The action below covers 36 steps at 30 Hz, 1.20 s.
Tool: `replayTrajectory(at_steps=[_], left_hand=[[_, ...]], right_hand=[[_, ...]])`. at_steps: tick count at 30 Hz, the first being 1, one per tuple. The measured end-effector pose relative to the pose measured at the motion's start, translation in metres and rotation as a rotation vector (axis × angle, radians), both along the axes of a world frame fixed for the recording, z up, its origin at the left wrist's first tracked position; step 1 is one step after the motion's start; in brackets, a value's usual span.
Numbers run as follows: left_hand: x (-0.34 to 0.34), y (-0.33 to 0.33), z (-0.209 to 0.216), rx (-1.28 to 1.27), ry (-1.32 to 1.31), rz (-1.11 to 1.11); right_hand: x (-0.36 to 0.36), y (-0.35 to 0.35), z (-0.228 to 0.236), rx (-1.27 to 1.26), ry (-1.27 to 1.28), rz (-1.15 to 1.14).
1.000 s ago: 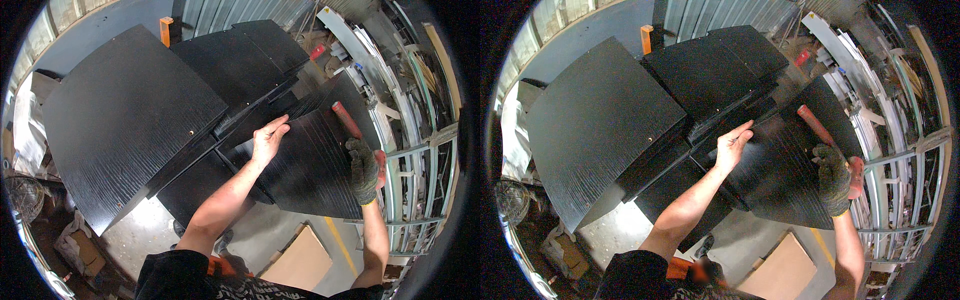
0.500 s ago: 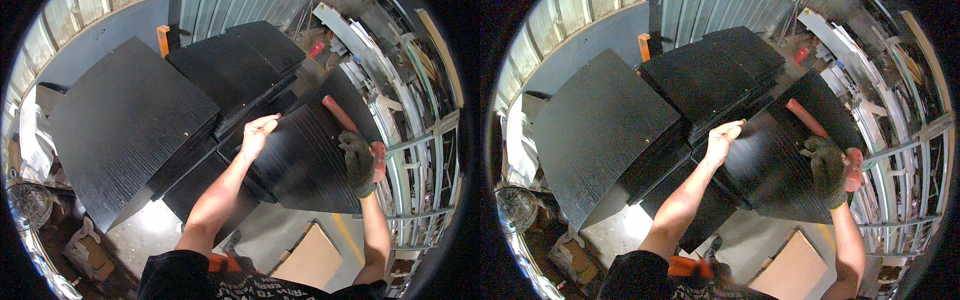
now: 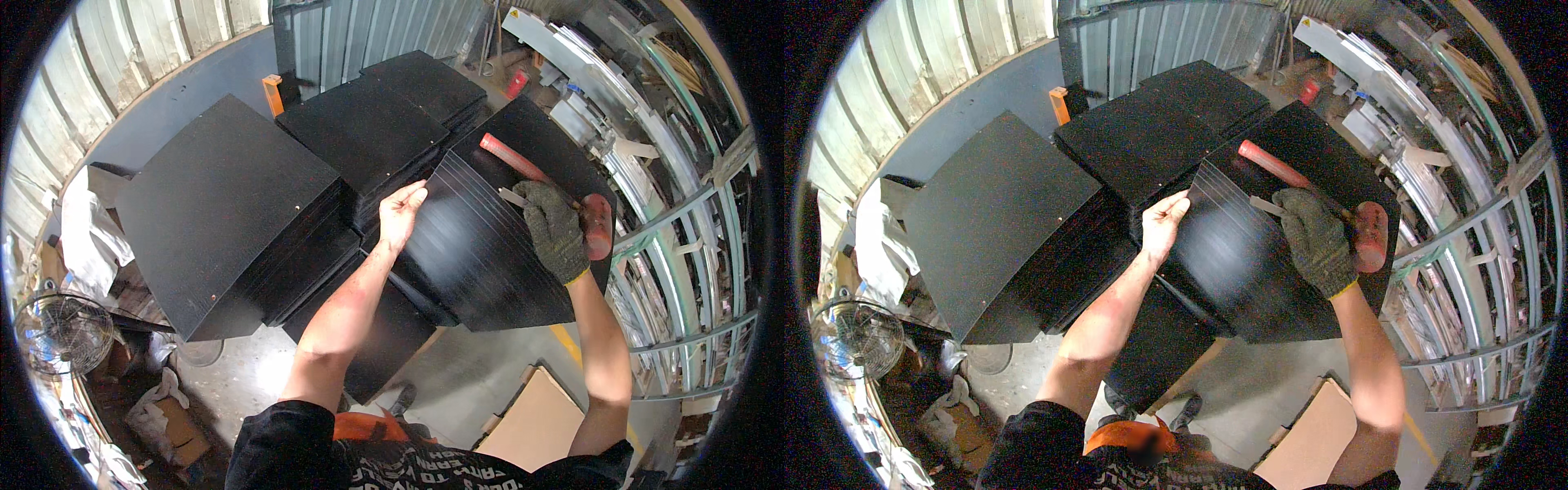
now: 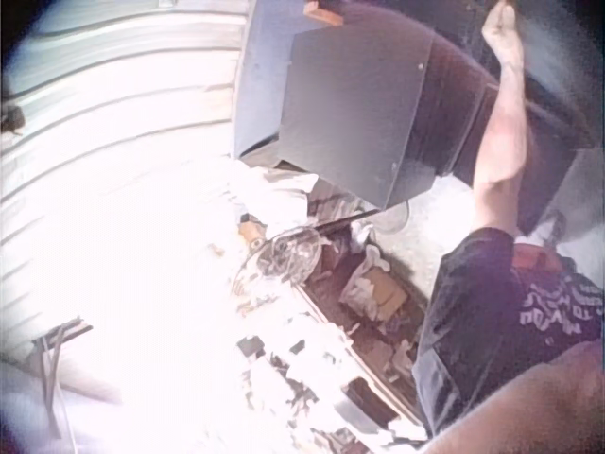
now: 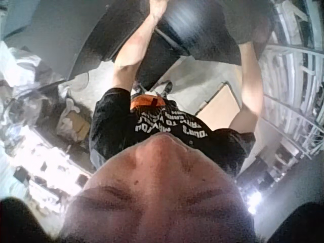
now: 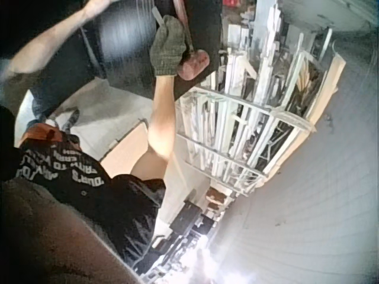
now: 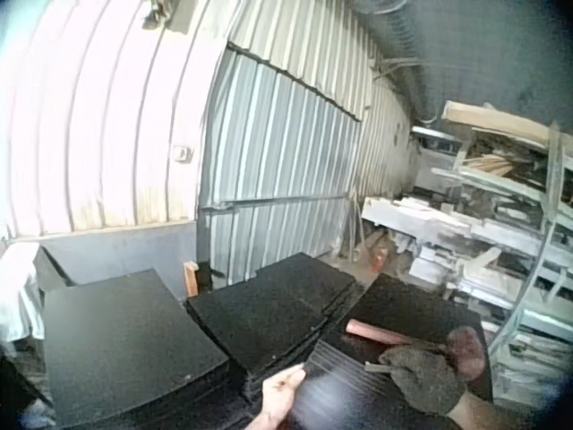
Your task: The person uses a scraper tool to remove excess adhesive or debris from the edges of stacked black wooden panels, then uses a red mallet to tap the edges into alignment.
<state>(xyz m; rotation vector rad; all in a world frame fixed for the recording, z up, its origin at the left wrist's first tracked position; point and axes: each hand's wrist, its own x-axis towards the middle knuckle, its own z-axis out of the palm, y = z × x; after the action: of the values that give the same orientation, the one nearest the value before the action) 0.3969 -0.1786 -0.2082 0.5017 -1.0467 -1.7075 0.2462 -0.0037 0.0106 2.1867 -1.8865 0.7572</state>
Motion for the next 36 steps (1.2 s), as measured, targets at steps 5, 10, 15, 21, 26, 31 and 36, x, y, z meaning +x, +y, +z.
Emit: replayTrajectory(at_steps=[5, 10, 15, 21, 26, 31, 36], left_hand=[[0.029, 0.018, 0.014, -0.175, -0.409, 0.026], [0.124, 0.012, 0.079, -0.754, -0.858, 0.179], [0.203, -0.009, 0.184, -1.151, -1.079, 0.234], [0.267, -0.093, 0.153, -1.258, -1.256, 0.243], [0.270, -0.124, 0.107, -1.330, -1.036, 0.310], [0.272, -0.126, 0.103, -1.391, -1.062, 0.301], [0.274, -0.134, 0.098, -1.437, -1.035, 0.350]], right_hand=[[-0.011, -0.006, -0.012, -0.101, 0.326, 0.083], [-0.021, -0.005, -0.019, -0.200, 0.691, 0.054], [-0.026, -0.002, -0.030, -0.060, 0.642, -0.019], [0.050, 0.038, -0.075, -0.354, 0.889, -0.038], [0.119, -0.009, -0.175, 0.096, 0.644, -0.123], [0.121, -0.058, -0.255, 0.380, 0.541, -0.280], [0.119, -0.080, -0.294, 0.653, 0.397, -0.421]])
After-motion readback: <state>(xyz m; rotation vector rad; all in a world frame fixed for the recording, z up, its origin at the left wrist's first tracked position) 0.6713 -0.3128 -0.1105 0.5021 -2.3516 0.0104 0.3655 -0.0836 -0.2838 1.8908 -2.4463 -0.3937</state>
